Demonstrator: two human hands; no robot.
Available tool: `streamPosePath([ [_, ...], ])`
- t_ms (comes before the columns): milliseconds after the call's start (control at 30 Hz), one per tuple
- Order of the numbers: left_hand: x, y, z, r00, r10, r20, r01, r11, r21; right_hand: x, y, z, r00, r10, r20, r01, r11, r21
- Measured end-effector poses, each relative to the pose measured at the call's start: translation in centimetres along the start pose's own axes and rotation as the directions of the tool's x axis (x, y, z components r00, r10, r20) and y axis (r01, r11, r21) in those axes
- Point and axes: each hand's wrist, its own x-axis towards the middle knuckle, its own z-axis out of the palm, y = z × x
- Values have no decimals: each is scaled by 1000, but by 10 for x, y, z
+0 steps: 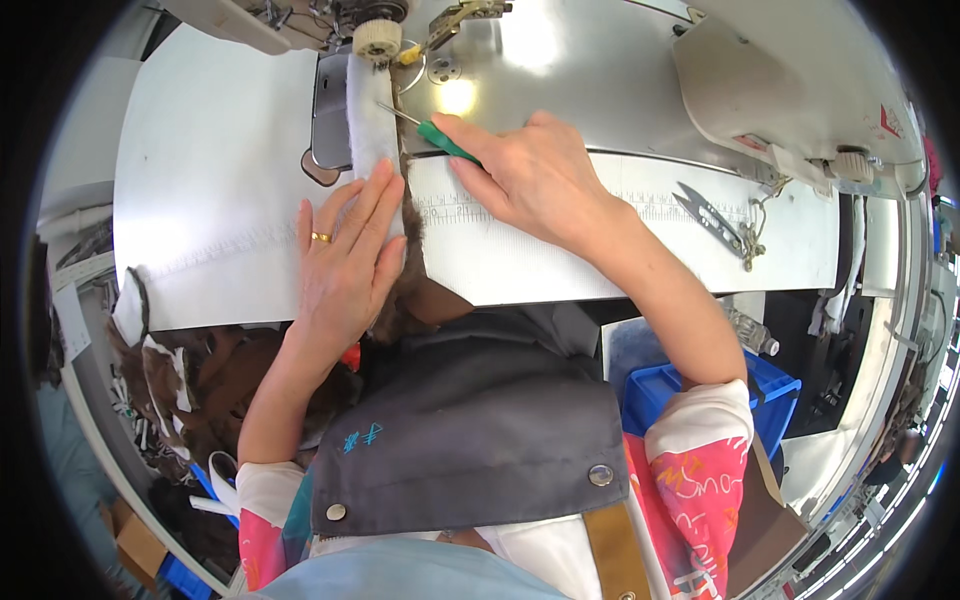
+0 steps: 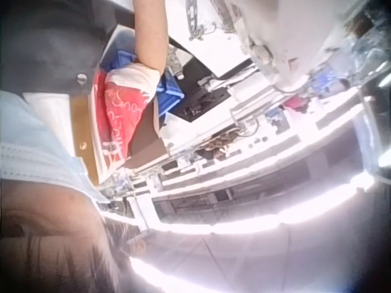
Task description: Sewing fur trim onto leather pieces using an industrial sewing machine.
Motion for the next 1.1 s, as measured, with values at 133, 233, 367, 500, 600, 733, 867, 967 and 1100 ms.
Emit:
streamPosePath([
  [133, 1, -2, 1, 1000, 10, -9, -11, 1000, -12, 5, 0, -1, 996, 43, 77, -37, 996, -82],
  [233, 10, -7, 3, 999, 25, -30, -27, 999, -42, 12, 9, 6, 999, -21, -27, 17, 991, -132],
  [367, 23, -15, 5, 988, 91, -123, -86, 995, 42, 2, 17, 6, 994, -99, -41, 99, 995, 7],
  [500, 35, -22, 5, 985, 109, -137, -101, 993, 67, 1, 10, 4, 999, -39, 36, 41, 998, -49],
  [600, 44, -26, 5, 979, 133, -156, -130, 991, 29, 6, 9, 7, 1000, -1, 10, 2, 998, -65],
  [733, 54, -34, 12, 975, 146, -166, -146, 989, 13, 8, 7, 10, 999, 21, -32, -24, 993, -119],
  [867, 56, -48, 23, 958, 135, -253, -137, 991, 9, -11, -9, 5, 991, 130, 24, -127, 989, -75],
  [967, 57, -48, 23, 951, 128, -281, -127, 992, 21, -32, -29, 10, 969, 244, -38, -242, 970, 36],
  [1100, 57, -42, 18, 950, 127, -285, -116, 992, 55, -24, -43, 17, 973, 228, -39, -226, 973, 49],
])
